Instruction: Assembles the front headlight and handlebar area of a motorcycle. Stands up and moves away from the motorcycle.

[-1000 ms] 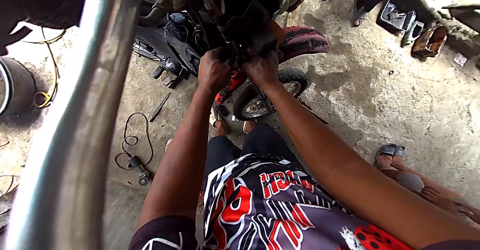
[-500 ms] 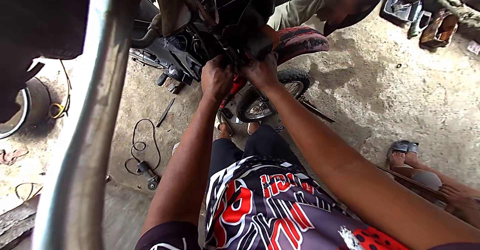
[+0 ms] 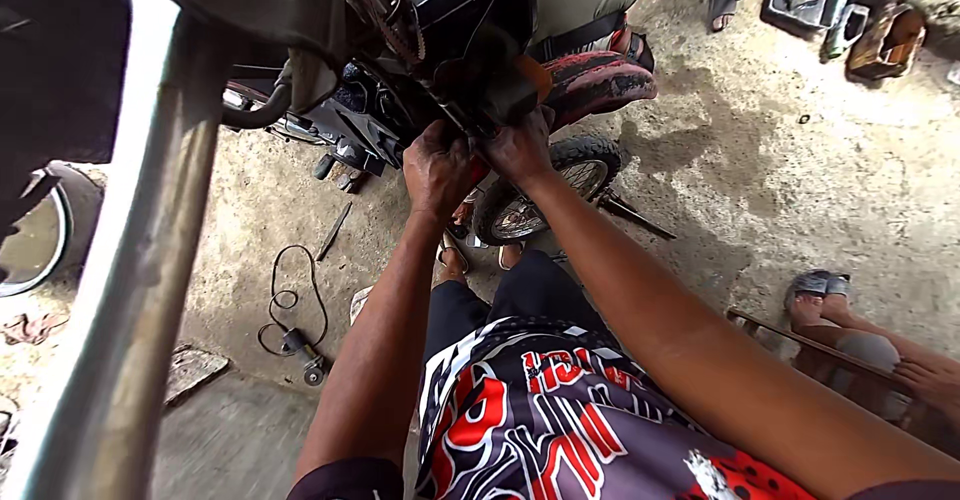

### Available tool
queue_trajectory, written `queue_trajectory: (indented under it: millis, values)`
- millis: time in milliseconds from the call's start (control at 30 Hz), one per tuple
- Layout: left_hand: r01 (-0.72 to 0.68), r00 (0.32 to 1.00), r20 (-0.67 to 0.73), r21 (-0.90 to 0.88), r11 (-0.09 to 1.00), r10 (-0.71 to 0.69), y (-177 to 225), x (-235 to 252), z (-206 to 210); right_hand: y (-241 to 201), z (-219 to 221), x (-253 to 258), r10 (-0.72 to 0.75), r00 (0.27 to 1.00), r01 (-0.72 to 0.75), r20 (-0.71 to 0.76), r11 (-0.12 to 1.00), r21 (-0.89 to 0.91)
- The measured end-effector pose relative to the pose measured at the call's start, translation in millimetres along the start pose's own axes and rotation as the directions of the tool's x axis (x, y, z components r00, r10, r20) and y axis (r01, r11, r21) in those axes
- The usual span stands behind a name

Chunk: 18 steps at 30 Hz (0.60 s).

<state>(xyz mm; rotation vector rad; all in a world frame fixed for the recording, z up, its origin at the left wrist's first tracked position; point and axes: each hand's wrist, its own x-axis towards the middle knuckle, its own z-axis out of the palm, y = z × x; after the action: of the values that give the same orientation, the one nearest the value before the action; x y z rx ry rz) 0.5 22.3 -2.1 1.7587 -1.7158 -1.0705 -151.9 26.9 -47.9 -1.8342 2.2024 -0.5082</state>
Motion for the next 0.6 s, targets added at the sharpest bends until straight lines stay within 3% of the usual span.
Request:
queue_trajectory:
  millis: [200, 400, 500, 600]
  values:
    - [-0.004, 1.000, -0.004, -0.114, 0.993, 0.003, -29.0, 13.3, -2.5, -2.7, -2.3, 0.8, 0.029, 0.999, -0.028, -0.014, 0.997, 0.078]
    - [0.009, 0.972, 0.232, 0.151, 0.989, -0.044, -10.1, 21.5, -19.7, -1.5, -2.1, 2.0, 0.032, 0.999, -0.034, 0.018, 0.996, 0.083]
    - [-0.033, 0.982, 0.189, 0.274, 0.961, -0.020, 2.0, 19.8, -17.7, -0.5, 0.4, 3.2, 0.025, 0.999, -0.026, 0.026, 0.998, 0.050]
    - [-0.058, 0.992, 0.120, 0.268, 0.962, 0.026, -0.3, 13.0, -11.2, -1.3, -3.4, 2.6, 0.032, 0.998, -0.035, 0.048, 0.998, 0.060]
